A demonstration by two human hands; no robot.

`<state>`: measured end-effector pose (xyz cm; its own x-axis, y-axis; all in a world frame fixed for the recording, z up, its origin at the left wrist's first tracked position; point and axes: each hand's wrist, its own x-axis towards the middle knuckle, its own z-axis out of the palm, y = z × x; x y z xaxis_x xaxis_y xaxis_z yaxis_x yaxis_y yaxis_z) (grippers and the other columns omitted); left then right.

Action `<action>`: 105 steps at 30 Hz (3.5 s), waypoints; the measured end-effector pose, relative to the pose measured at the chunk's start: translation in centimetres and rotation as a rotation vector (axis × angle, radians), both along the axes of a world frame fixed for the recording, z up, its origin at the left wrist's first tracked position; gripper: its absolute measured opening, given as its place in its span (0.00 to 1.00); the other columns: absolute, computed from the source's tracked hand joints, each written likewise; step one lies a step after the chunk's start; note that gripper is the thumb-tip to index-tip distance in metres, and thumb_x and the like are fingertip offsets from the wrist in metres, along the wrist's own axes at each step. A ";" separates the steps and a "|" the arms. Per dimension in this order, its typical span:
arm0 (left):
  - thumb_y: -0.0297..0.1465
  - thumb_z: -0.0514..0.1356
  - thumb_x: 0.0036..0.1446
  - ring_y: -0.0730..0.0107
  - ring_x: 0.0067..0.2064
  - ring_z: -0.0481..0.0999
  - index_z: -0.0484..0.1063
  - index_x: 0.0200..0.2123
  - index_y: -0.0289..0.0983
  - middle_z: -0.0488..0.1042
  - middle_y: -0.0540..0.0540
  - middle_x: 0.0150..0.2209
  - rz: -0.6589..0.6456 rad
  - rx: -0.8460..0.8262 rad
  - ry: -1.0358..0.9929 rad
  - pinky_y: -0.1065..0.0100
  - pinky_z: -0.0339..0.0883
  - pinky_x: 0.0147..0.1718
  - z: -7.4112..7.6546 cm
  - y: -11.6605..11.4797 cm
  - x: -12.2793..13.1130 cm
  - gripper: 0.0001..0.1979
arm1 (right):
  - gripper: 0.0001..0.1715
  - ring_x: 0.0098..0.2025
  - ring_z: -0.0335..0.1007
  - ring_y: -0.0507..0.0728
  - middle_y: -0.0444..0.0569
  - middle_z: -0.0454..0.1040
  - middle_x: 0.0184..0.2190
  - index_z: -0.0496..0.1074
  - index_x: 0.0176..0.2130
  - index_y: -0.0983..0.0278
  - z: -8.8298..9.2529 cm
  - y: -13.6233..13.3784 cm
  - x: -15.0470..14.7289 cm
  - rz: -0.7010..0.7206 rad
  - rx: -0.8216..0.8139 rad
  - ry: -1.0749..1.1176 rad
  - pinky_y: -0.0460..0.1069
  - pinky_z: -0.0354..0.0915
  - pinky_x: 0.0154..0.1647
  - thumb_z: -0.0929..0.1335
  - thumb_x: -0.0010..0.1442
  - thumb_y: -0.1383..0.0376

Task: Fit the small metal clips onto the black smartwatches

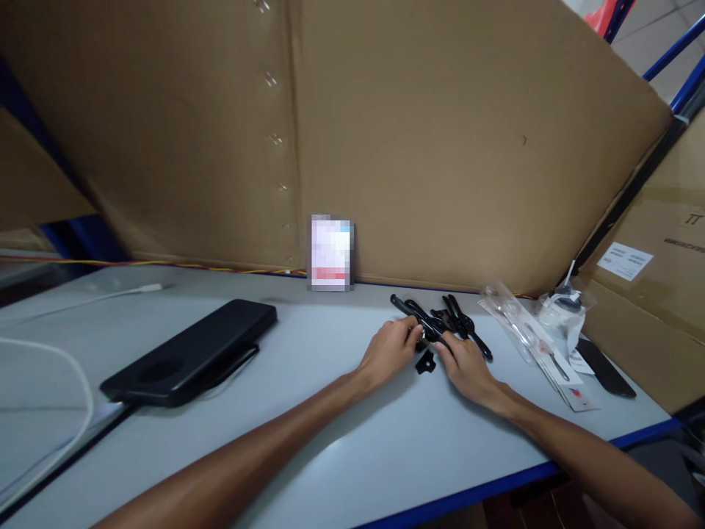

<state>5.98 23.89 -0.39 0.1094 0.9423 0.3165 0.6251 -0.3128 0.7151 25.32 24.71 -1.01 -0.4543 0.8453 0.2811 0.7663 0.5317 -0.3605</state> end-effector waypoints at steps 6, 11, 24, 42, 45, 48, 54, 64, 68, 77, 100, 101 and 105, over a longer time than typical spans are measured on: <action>0.33 0.50 0.67 0.67 0.28 0.68 0.66 0.26 0.39 0.72 0.48 0.25 0.005 0.016 0.013 0.67 0.53 0.29 0.3 -0.2 0.0 0.16 | 0.14 0.35 0.72 0.58 0.52 0.78 0.34 0.70 0.37 0.62 0.0 0.0 -0.1 -0.011 -0.014 0.026 0.49 0.54 0.35 0.60 0.72 0.61; 0.33 0.50 0.67 0.68 0.28 0.67 0.65 0.25 0.39 0.70 0.49 0.24 0.014 0.011 -0.013 0.68 0.53 0.29 0.4 -0.2 0.1 0.17 | 0.14 0.33 0.70 0.57 0.51 0.77 0.32 0.69 0.36 0.62 0.1 -0.2 -0.2 0.001 -0.040 0.050 0.49 0.53 0.35 0.60 0.71 0.61; 0.34 0.48 0.68 0.62 0.31 0.73 0.67 0.36 0.39 0.76 0.45 0.29 0.032 0.031 0.136 0.66 0.54 0.30 0.6 -0.6 -0.2 0.11 | 0.19 0.27 0.60 0.54 0.44 0.67 0.22 0.62 0.26 0.61 1.0 -0.3 -0.3 0.054 -0.163 0.273 0.48 0.51 0.30 0.61 0.67 0.58; 0.38 0.49 0.71 0.61 0.29 0.75 0.69 0.37 0.38 0.78 0.39 0.30 -0.086 0.257 0.542 0.64 0.53 0.28 1.6 -1.3 -1.3 0.15 | 0.20 0.26 0.60 0.54 0.43 0.64 0.20 0.61 0.25 0.60 1.4 -1.0 -0.8 0.089 -0.225 0.403 0.48 0.52 0.28 0.61 0.65 0.55; 0.36 0.47 0.71 0.62 0.27 0.74 0.69 0.34 0.38 0.77 0.41 0.28 -0.085 0.230 0.466 0.63 0.54 0.29 1.3 -1.3 -1.1 0.16 | 0.21 0.26 0.59 0.54 0.43 0.63 0.20 0.61 0.25 0.60 1.4 -1.1 -0.8 0.095 -0.232 0.420 0.48 0.51 0.27 0.61 0.66 0.54; 0.37 0.47 0.70 0.65 0.27 0.72 0.69 0.30 0.38 0.76 0.43 0.26 -0.034 0.151 0.269 0.64 0.56 0.30 1.0 -1.2 -0.6 0.19 | 0.22 0.26 0.59 0.54 0.43 0.62 0.19 0.60 0.24 0.60 1.3 -1.1 -0.8 0.098 -0.240 0.439 0.48 0.51 0.26 0.61 0.66 0.53; 0.40 0.45 0.67 0.72 0.19 0.62 0.65 0.25 0.39 0.62 0.53 0.16 -0.186 -0.223 -0.367 0.69 0.57 0.24 0.9 -0.2 0.5 0.21 | 0.21 0.25 0.57 0.53 0.42 0.60 0.19 0.63 0.26 0.61 1.3 -0.9 -0.8 0.089 -0.287 0.498 0.48 0.51 0.26 0.62 0.65 0.52; 0.34 0.46 0.70 0.61 0.29 0.75 0.68 0.41 0.38 0.78 0.42 0.31 -0.022 0.148 0.453 0.65 0.54 0.28 1.3 -1.6 -0.3 0.13 | 0.21 0.22 0.52 0.52 0.39 0.58 0.18 0.64 0.27 0.61 1.4 -1.0 -0.8 0.075 -0.396 0.555 0.48 0.49 0.23 0.63 0.64 0.50; 0.32 0.44 0.72 0.56 0.32 0.79 0.70 0.43 0.36 0.80 0.37 0.33 -0.115 0.163 0.747 0.64 0.55 0.28 1.7 -1.9 -0.4 0.15 | 0.21 0.23 0.54 0.52 0.40 0.59 0.19 0.61 0.26 0.60 1.2 -0.9 -0.9 0.083 -0.352 0.524 0.48 0.50 0.25 0.62 0.65 0.51; 0.35 0.41 0.74 0.52 0.36 0.82 0.68 0.49 0.36 0.82 0.38 0.37 -0.073 0.084 0.774 0.61 0.63 0.32 1.9 -1.9 -0.3 0.18 | 0.21 0.25 0.56 0.53 0.41 0.60 0.20 0.62 0.26 0.61 1.5 -0.6 -0.6 0.057 -0.283 0.462 0.48 0.51 0.26 0.62 0.64 0.51; 0.34 0.43 0.71 0.55 0.34 0.78 0.68 0.44 0.38 0.79 0.41 0.34 -0.037 -0.012 0.605 0.61 0.58 0.32 1.5 -1.0 -0.8 0.15 | 0.23 0.29 0.68 0.57 0.49 0.73 0.23 0.72 0.24 0.63 4.9 7.3 7.3 -0.474 0.003 0.019 0.49 0.54 0.31 0.61 0.67 0.59; 0.35 0.42 0.71 0.56 0.35 0.78 0.68 0.44 0.39 0.78 0.41 0.33 -0.006 -0.025 0.544 0.62 0.58 0.32 1.4 -0.8 -0.9 0.16 | 0.24 0.30 0.69 0.58 0.50 0.75 0.25 0.74 0.25 0.63 4.6 7.7 7.4 -0.507 -0.019 -0.021 0.49 0.55 0.32 0.61 0.68 0.59; 0.36 0.43 0.72 0.56 0.39 0.78 0.67 0.43 0.39 0.78 0.42 0.35 0.103 -0.078 0.355 0.63 0.60 0.35 1.1 0.3 -1.4 0.15 | 0.24 0.36 0.74 0.59 0.54 0.79 0.31 0.80 0.31 0.65 3.5 8.4 7.5 -0.545 -0.091 -0.092 0.48 0.59 0.36 0.61 0.69 0.59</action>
